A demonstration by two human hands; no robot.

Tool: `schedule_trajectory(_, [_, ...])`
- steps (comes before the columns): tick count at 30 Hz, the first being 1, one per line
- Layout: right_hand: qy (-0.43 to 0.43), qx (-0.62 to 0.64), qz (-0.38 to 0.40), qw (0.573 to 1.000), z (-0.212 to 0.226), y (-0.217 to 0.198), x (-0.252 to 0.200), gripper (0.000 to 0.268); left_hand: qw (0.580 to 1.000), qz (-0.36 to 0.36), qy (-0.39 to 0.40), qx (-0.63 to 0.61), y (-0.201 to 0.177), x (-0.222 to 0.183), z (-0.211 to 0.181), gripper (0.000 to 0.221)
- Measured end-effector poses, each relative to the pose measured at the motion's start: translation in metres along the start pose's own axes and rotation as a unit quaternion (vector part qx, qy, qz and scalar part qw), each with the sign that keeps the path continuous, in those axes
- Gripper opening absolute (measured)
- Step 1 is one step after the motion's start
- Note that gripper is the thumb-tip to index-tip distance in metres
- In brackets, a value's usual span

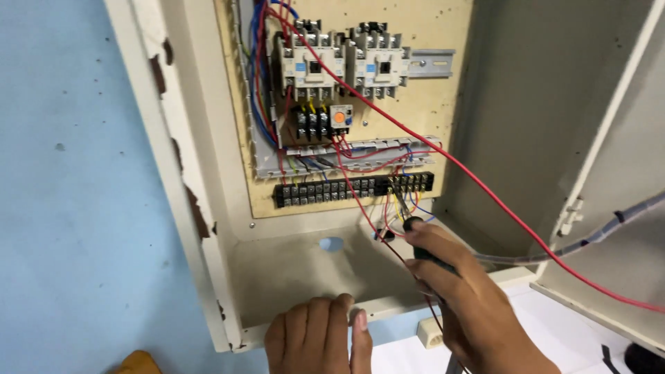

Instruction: Wiring an electrical control panel by connecting wires to terminal blocks and relays using a screwdriver.

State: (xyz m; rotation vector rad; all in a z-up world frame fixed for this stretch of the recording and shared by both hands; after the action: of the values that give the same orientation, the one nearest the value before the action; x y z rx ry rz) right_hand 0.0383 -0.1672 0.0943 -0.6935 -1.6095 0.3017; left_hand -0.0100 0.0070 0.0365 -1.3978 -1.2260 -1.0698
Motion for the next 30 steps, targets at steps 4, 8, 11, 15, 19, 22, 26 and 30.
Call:
schedule_trajectory(4, [-0.003,-0.098,-0.132,0.986,0.008,0.022,0.004,0.024,1.000,0.003,0.002,0.013,0.006,-0.004,0.006,0.031])
schedule_trajectory(8, [0.051,-0.116,-0.276,0.953,0.014,0.035,0.006,0.018,1.000,-0.004,0.001,0.000,0.003,-0.002,0.005,0.030])
schedule_trajectory(11, [0.061,-0.135,-0.328,0.933,0.008,0.039,0.001,0.022,1.000,-0.012,0.002,0.009,0.003,-0.003,0.006,0.028])
schedule_trajectory(15, [0.112,-0.117,-0.404,0.900,0.018,0.043,0.008,0.019,1.000,0.004,-0.012,0.004,0.004,-0.006,0.006,0.028])
schedule_trajectory(19, [0.089,-0.105,-0.429,0.893,0.014,0.047,0.010,0.022,0.999,0.027,-0.028,-0.003,0.002,-0.008,0.005,0.027])
schedule_trajectory(22, [0.081,-0.117,-0.473,0.869,0.011,0.047,0.009,0.023,1.000,0.023,-0.018,0.002,0.001,-0.008,0.005,0.026])
schedule_trajectory(26, [0.101,-0.129,-0.494,0.854,0.011,0.045,0.007,0.025,0.999,0.040,-0.023,-0.013,-0.001,-0.010,0.005,0.026])
schedule_trajectory(30, [0.120,-0.115,-0.518,0.839,0.007,0.046,0.005,0.026,0.999,0.032,-0.014,-0.016,0.000,-0.009,0.003,0.028])
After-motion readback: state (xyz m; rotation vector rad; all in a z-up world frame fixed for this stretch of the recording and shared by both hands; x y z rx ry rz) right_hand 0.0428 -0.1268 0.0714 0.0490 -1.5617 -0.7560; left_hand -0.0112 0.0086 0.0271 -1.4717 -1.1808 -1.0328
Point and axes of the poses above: each hand's wrist, its own x-axis towards the middle knuckle, its own y-axis out of the palm, z = x × y, the point moved 3 cm from there along x, towards the middle knuckle, and after that the axes turned 7 degrees about -y, right-handed, at the moved point
